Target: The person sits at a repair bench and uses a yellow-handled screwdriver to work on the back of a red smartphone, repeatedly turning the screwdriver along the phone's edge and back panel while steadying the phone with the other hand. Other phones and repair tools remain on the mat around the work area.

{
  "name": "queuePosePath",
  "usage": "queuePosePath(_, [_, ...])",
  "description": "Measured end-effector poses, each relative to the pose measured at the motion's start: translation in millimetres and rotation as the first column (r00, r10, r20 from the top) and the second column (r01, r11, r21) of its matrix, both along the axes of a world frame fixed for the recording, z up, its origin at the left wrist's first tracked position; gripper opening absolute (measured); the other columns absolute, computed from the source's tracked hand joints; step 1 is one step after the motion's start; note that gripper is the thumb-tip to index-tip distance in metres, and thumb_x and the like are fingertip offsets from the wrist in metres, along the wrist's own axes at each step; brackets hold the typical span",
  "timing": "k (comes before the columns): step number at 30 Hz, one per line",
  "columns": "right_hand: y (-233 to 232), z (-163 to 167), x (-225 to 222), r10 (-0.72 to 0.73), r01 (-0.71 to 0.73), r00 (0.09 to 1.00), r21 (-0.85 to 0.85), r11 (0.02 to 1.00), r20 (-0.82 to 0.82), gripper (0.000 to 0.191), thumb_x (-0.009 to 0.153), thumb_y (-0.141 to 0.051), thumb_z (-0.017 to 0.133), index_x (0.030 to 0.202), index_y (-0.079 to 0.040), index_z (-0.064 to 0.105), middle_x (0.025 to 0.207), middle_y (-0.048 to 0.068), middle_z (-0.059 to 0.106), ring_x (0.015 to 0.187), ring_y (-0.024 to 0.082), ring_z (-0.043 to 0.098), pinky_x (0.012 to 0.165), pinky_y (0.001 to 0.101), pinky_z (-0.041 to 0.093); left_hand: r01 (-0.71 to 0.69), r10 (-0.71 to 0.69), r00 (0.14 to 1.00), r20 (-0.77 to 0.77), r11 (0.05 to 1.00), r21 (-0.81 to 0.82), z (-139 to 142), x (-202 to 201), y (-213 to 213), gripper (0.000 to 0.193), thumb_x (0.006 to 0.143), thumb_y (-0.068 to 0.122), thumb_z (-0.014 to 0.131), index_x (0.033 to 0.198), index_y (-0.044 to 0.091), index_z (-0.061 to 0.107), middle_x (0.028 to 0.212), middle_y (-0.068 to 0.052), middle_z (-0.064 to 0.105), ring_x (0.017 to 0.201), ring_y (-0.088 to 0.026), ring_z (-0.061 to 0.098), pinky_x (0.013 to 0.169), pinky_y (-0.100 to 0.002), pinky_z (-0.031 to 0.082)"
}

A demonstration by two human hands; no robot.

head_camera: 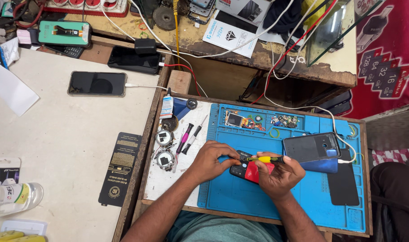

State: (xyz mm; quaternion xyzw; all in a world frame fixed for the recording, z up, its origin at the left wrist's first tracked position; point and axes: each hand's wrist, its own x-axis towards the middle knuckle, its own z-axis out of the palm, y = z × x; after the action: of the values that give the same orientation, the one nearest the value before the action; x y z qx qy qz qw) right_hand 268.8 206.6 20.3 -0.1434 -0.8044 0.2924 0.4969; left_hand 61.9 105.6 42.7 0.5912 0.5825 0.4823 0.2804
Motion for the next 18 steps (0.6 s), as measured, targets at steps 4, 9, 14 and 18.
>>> queuePosePath(4, [-1.1,-0.4,0.7,-0.034,0.033,0.999,-0.019,0.999,-0.009,0.060,0.096,-0.009,0.070,0.132,-0.013,0.021,0.101,0.022,0.071,0.090,0.024,0.077,0.079,0.0308,0.068,0.005,-0.005,1.000,0.021,1.000,0.004,1.3,-1.0,0.6,0.013,0.086,0.020,0.081,0.090,0.008,0.078,0.096,-0.003,0.080,0.091,-0.020,0.076,0.086,-0.035,0.056])
queuePosePath(9, [-2.7,-1.7,1.9,-0.052,0.051,0.998,-0.041,0.998,-0.031,0.061,0.097,-0.008,0.070,0.133,-0.013,0.021,0.103,0.023,0.070,0.091,0.024,0.077,0.081,0.0321,0.067,-0.001,0.001,1.000,0.016,1.000,0.016,1.1,-0.3,0.5,0.013,0.086,0.020,0.081,0.090,0.008,0.078,0.095,-0.004,0.080,0.090,-0.021,0.077,0.086,-0.035,0.056])
queuePosePath(14, [-0.7,-3.4,1.3,-0.042,0.040,0.998,-0.054,0.998,-0.052,0.062,0.097,-0.007,0.070,0.134,-0.013,0.021,0.102,0.022,0.070,0.091,0.025,0.077,0.084,0.0352,0.067,0.001,-0.002,0.999,0.047,1.000,0.009,-0.2,0.0,0.6,0.013,0.086,0.019,0.081,0.090,0.008,0.077,0.095,-0.004,0.080,0.089,-0.020,0.077,0.085,-0.035,0.057])
queuePosePath(18, [0.3,-3.7,-0.2,-0.006,0.003,0.999,-0.064,0.998,-0.048,0.062,0.098,-0.007,0.070,0.134,-0.014,0.020,0.103,0.023,0.070,0.093,0.026,0.077,0.086,0.0375,0.069,0.006,-0.004,0.998,0.067,1.000,-0.026,0.9,-0.4,1.1,0.012,0.086,0.019,0.080,0.090,0.008,0.078,0.095,-0.004,0.080,0.089,-0.020,0.077,0.084,-0.033,0.058])
